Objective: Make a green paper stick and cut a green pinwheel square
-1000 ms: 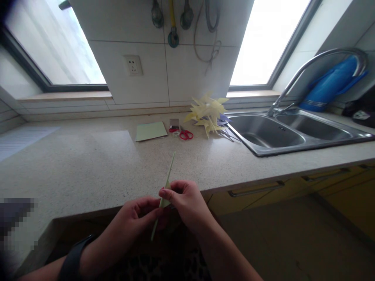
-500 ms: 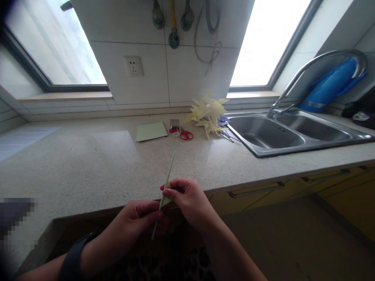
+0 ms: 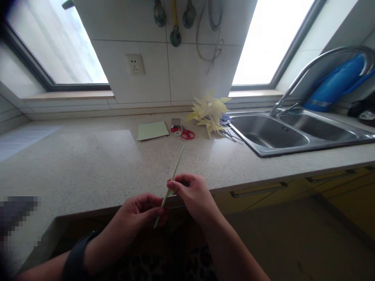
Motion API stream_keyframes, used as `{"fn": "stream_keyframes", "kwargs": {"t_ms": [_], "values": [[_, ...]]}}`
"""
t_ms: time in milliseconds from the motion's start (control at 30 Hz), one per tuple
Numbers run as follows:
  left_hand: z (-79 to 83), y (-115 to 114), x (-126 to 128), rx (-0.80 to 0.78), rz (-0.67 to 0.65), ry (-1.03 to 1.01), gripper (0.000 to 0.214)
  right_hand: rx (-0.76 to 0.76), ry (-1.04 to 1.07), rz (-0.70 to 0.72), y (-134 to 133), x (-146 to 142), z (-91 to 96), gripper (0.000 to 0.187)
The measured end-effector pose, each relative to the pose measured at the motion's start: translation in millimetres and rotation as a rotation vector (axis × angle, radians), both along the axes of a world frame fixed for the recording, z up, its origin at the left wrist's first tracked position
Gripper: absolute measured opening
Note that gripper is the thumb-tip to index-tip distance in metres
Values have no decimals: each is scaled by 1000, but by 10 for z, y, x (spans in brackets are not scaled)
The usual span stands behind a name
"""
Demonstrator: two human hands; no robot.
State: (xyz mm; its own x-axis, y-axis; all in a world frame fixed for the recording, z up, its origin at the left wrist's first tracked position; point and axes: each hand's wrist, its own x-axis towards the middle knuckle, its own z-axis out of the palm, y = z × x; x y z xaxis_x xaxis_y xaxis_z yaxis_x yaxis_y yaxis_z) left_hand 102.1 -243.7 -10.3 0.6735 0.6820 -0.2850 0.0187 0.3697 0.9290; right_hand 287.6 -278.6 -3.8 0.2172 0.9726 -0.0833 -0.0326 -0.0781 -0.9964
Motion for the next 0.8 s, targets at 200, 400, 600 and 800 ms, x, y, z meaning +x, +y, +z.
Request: {"fn": "stream_keyframes", "kwargs": {"t_ms": [200, 400, 600, 800], "values": [[9, -17, 5, -108, 8, -76, 34, 36, 15, 27, 41, -32, 64, 14], [-48, -29, -3, -227, 12, -150, 30, 60, 59, 121, 25, 22, 45, 20], [-41, -39, -2, -248, -37, -196, 29, 16, 66, 152, 34, 44, 34, 26], [-19, -9, 3, -166, -87, -135, 32, 24, 24, 137, 51, 26, 56, 18]]}}
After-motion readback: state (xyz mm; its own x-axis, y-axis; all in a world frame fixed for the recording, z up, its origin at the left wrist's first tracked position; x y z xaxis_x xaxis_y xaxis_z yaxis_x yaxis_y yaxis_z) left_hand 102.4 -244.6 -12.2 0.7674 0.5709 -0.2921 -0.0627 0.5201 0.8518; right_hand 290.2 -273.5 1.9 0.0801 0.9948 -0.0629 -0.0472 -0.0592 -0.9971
